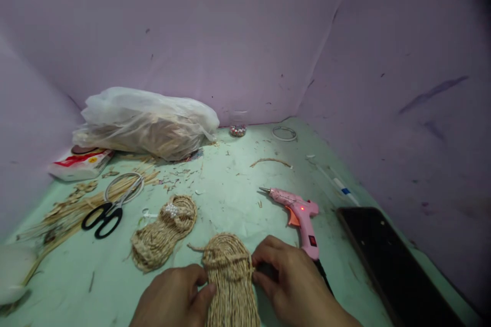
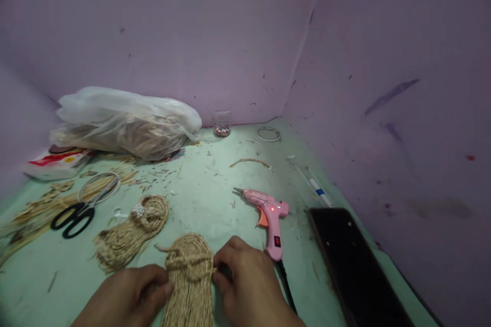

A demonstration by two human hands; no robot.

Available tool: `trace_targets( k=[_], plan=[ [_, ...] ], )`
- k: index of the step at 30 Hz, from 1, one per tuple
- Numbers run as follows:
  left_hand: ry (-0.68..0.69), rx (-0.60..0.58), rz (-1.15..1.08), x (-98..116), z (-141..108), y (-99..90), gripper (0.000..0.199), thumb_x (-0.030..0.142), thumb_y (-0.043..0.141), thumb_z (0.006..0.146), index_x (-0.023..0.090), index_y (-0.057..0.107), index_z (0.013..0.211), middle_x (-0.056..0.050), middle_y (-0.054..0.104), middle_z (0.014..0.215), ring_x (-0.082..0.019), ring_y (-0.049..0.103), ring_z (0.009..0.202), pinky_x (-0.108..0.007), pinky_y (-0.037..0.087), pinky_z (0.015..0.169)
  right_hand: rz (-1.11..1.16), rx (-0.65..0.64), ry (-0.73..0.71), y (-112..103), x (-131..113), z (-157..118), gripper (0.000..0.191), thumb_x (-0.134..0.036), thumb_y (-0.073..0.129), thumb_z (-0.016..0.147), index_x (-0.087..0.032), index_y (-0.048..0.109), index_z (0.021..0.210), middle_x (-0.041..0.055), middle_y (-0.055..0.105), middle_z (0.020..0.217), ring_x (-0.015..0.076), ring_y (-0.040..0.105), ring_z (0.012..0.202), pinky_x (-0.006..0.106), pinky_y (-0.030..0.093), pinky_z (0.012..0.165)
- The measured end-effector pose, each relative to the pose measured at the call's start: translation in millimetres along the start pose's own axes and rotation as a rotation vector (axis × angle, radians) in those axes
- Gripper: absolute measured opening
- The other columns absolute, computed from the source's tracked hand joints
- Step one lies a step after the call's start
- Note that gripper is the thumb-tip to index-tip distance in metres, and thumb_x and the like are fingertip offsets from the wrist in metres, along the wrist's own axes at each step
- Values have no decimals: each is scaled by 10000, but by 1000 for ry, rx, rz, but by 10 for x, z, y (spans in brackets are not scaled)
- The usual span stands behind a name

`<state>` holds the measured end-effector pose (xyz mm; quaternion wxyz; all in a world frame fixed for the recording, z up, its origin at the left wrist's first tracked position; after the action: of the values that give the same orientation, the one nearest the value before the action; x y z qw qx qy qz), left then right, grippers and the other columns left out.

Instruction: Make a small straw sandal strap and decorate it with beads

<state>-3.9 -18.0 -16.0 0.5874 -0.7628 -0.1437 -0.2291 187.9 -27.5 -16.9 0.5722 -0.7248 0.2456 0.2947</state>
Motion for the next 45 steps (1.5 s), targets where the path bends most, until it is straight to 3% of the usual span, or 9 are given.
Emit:
trace_targets(
  k=[4,8,13,20,24,29,35,41,45],
  plan=[
    [-111,-4,-365,-7,-6,110,123,314,568,696,204,601,653,25,561,500,-135,492,451,-213,309,461,117,75,19,-7,36,10,155,-76,565,705,-194,666,706,35,649,763,177,603,685,275,437,610],
    [-209,-2,-901,61,7,93,224,356,681,636,192,542,698,35,575,558,-123,535,519,-211,402,509,309,113,93,41,65,26,86,-132,574,714,-172,647,694,31,646,693,159,568,622,265,427,575],
    [-340,-172,-1341,141,-5,187,402,308,767,584,158,578,906,-60,704,759,-213,663,680,-301,508,621,535,46,149,121,44,12,73,-192,569,707,-157,629,686,-37,508,517,99,423,472,216,325,452],
    [-287,-231,-1447,108,14,262,468,220,755,633,148,562,1054,-83,722,889,-238,675,837,-322,520,725,794,7,51,64,-32,-12,146,-258,585,736,-150,682,723,3,582,608,114,512,559,246,425,551],
    [-261,-191,-1438,107,19,265,468,205,746,642,142,565,1069,-83,717,914,-242,664,876,-342,504,790,864,11,55,40,-60,-15,164,-279,624,701,-153,721,742,-2,579,591,95,490,500,227,412,490],
    [-247,-156,-1419,122,24,274,472,212,742,637,135,574,1071,-102,699,969,-260,650,912,-358,499,804,841,8,52,29,-43,-21,180,-280,614,695,-167,733,768,-2,568,626,80,462,474,226,375,461],
    [-237,-121,-1425,120,36,265,441,221,751,629,130,584,1026,-108,689,1004,-260,636,948,-365,478,852,755,37,-4,35,-42,-20,184,-257,561,736,-176,721,777,15,585,683,100,513,523,240,419,498],
    [-260,-66,-1472,119,5,296,442,243,762,612,147,592,1009,-102,707,952,-266,652,910,-375,482,838,346,203,80,-26,66,-39,211,-315,583,748,-165,675,863,60,662,735,169,552,564,310,442,529],
    [-236,-56,-1506,122,-3,333,424,284,756,618,153,604,992,-95,715,892,-259,656,875,-373,476,828,309,392,-77,-137,50,-42,147,-267,536,804,-187,651,849,71,660,862,191,614,742,322,488,664]
  ],
)
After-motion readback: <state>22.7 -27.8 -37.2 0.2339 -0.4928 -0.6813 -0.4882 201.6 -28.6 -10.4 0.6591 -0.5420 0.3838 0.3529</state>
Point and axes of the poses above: each hand's wrist, its own z-axis towards the middle knuckle, its own y-axis out of the palm, x = y × z, the point moved 3 cm from there along z, towards the middle knuckle
